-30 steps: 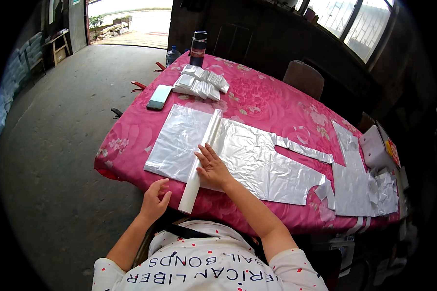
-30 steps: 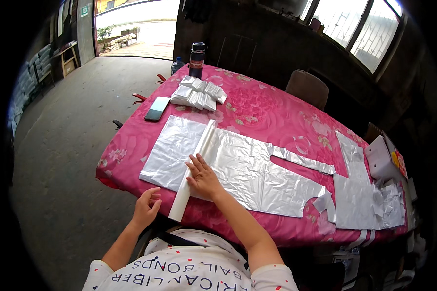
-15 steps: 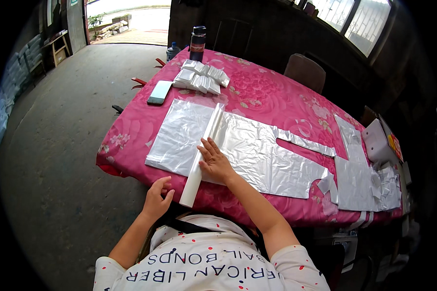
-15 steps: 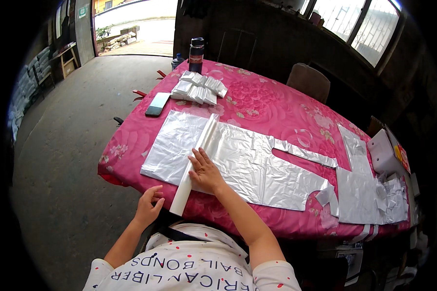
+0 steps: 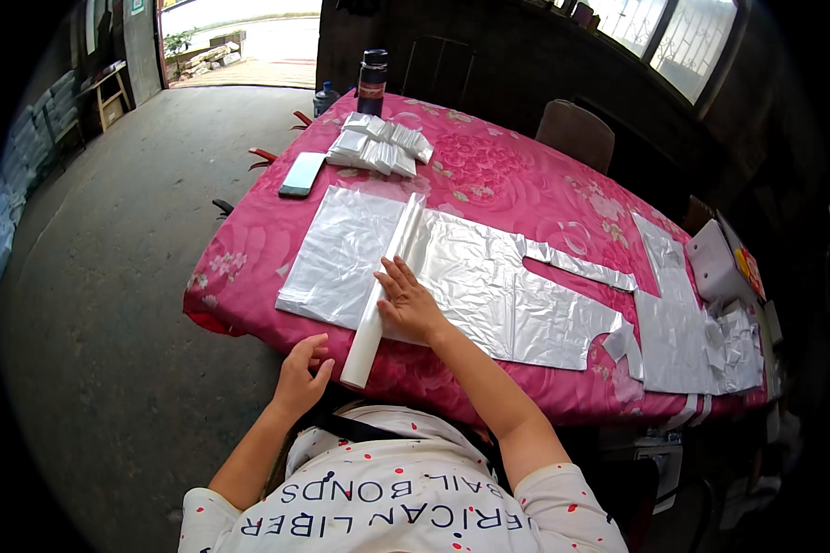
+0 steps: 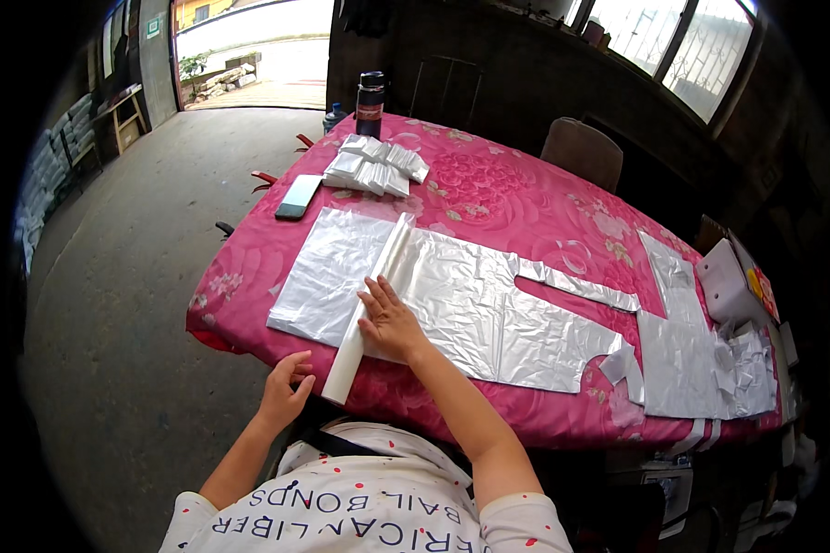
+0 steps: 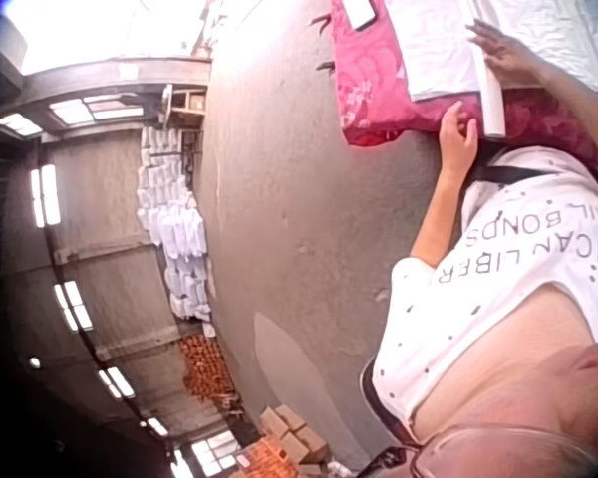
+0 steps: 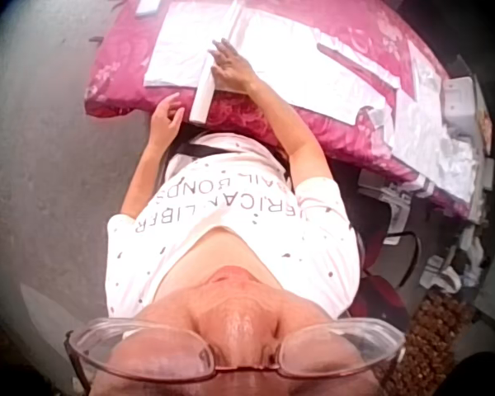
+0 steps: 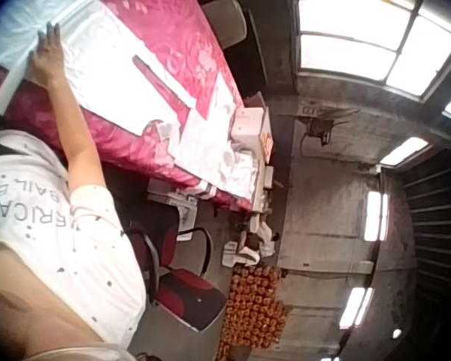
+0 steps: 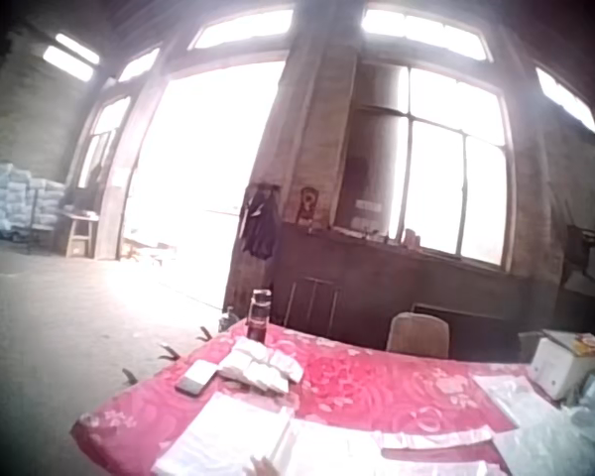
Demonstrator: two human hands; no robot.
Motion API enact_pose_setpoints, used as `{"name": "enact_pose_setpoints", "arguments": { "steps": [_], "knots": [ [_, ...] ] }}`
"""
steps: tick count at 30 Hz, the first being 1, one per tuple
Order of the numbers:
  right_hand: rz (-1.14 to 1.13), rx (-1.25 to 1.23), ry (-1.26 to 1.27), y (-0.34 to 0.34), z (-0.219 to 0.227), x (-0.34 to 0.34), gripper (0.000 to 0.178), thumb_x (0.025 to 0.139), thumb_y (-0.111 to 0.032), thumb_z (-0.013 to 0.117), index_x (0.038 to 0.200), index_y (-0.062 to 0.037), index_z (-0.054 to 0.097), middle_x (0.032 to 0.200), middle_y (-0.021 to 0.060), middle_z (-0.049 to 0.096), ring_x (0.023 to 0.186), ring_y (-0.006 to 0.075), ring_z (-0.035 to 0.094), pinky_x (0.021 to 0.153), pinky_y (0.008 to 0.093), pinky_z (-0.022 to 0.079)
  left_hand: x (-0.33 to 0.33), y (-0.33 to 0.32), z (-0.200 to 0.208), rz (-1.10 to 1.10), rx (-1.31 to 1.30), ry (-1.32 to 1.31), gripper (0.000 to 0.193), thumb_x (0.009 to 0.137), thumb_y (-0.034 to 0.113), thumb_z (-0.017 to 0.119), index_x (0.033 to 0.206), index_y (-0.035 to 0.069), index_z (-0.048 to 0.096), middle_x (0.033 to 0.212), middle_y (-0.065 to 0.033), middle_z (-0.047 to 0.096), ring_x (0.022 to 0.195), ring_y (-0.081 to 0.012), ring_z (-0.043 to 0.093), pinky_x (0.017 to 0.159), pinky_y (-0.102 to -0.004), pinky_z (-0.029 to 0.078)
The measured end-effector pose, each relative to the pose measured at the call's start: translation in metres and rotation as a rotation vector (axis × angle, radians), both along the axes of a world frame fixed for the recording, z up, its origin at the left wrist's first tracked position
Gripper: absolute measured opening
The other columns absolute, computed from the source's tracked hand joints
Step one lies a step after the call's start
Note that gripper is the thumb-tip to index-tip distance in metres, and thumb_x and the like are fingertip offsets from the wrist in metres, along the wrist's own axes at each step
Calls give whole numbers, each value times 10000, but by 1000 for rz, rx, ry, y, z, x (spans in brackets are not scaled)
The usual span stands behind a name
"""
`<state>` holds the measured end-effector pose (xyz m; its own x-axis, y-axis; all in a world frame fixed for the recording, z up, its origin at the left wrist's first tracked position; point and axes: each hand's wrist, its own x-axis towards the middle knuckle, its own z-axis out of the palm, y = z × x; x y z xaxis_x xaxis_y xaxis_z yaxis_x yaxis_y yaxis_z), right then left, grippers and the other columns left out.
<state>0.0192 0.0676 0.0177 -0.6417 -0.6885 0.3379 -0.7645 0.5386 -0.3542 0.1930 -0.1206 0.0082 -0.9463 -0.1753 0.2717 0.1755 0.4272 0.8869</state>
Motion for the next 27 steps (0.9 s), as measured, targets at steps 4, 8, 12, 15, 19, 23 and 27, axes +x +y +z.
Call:
{"name": "enact_pose_setpoints", "arguments": {
  "steps": [4, 8, 12, 15, 19, 23, 27],
  "knots": [
    [5, 1, -9, 0, -1, 0, 484, 850, -278, 463, 1276, -49, 435, 1424, 141, 292, 1353, 303, 193, 1095, 369, 227, 2, 2, 1, -2, -10, -12, 396, 774, 18, 618, 1157, 5, 514, 1039, -150, 579, 881, -229, 609, 729, -301, 502],
    [2, 1, 12, -2, -1, -1, 486, 855, -288, 462, 1275, -45, 437, 1424, 139, 292, 1355, 303, 189, 1098, 367, 218, 0, 3, 0, -11, -16, -13, 390, 777, 13, 615, 1154, 7, 517, 1033, -151, 582, 880, -230, 610, 734, -303, 504],
    [13, -18, -9, -4, -3, -3, 487, 858, -303, 460, 1274, -51, 439, 1423, 136, 296, 1355, 306, 185, 1100, 370, 208, -6, 3, 0, -15, -10, -22, 383, 779, 8, 611, 1151, 9, 519, 1033, -152, 584, 875, -229, 612, 741, -306, 503],
    [7, -29, -29, -3, -5, -2, 488, 857, -313, 463, 1275, -63, 441, 1424, 129, 297, 1356, 304, 184, 1098, 398, 193, -8, 6, -2, -40, 5, -50, 372, 803, -9, 578, 1170, -4, 513, 1055, -134, 571, 906, -193, 600, 756, -283, 500],
    [2, -6, -29, -4, -5, -2, 503, 852, -332, 486, 1286, -82, 434, 1434, 111, 287, 1361, 293, 176, 1096, 425, 165, -11, 9, -4, -45, 9, -55, 369, 796, -24, 572, 1161, -4, 518, 1063, -136, 570, 903, -193, 601, 757, -281, 500],
    [11, -22, -14, -4, -8, -5, 506, 854, -345, 490, 1279, -75, 440, 1433, 107, 291, 1357, 291, 185, 1098, 424, 153, -21, 12, 7, -12, -27, 28, 366, 781, -12, 581, 1143, -1, 525, 1074, -150, 574, 897, -222, 603, 756, -298, 495],
    [94, -42, 3, -14, -2, -11, 494, 854, -373, 485, 1239, -63, 490, 1388, 115, 363, 1342, 295, 220, 1099, 428, 150, -27, 14, 17, -2, -39, 1, 417, 773, 42, 604, 1170, -9, 490, 1145, -173, 537, 990, -277, 563, 833, -347, 460]
  ]
}}
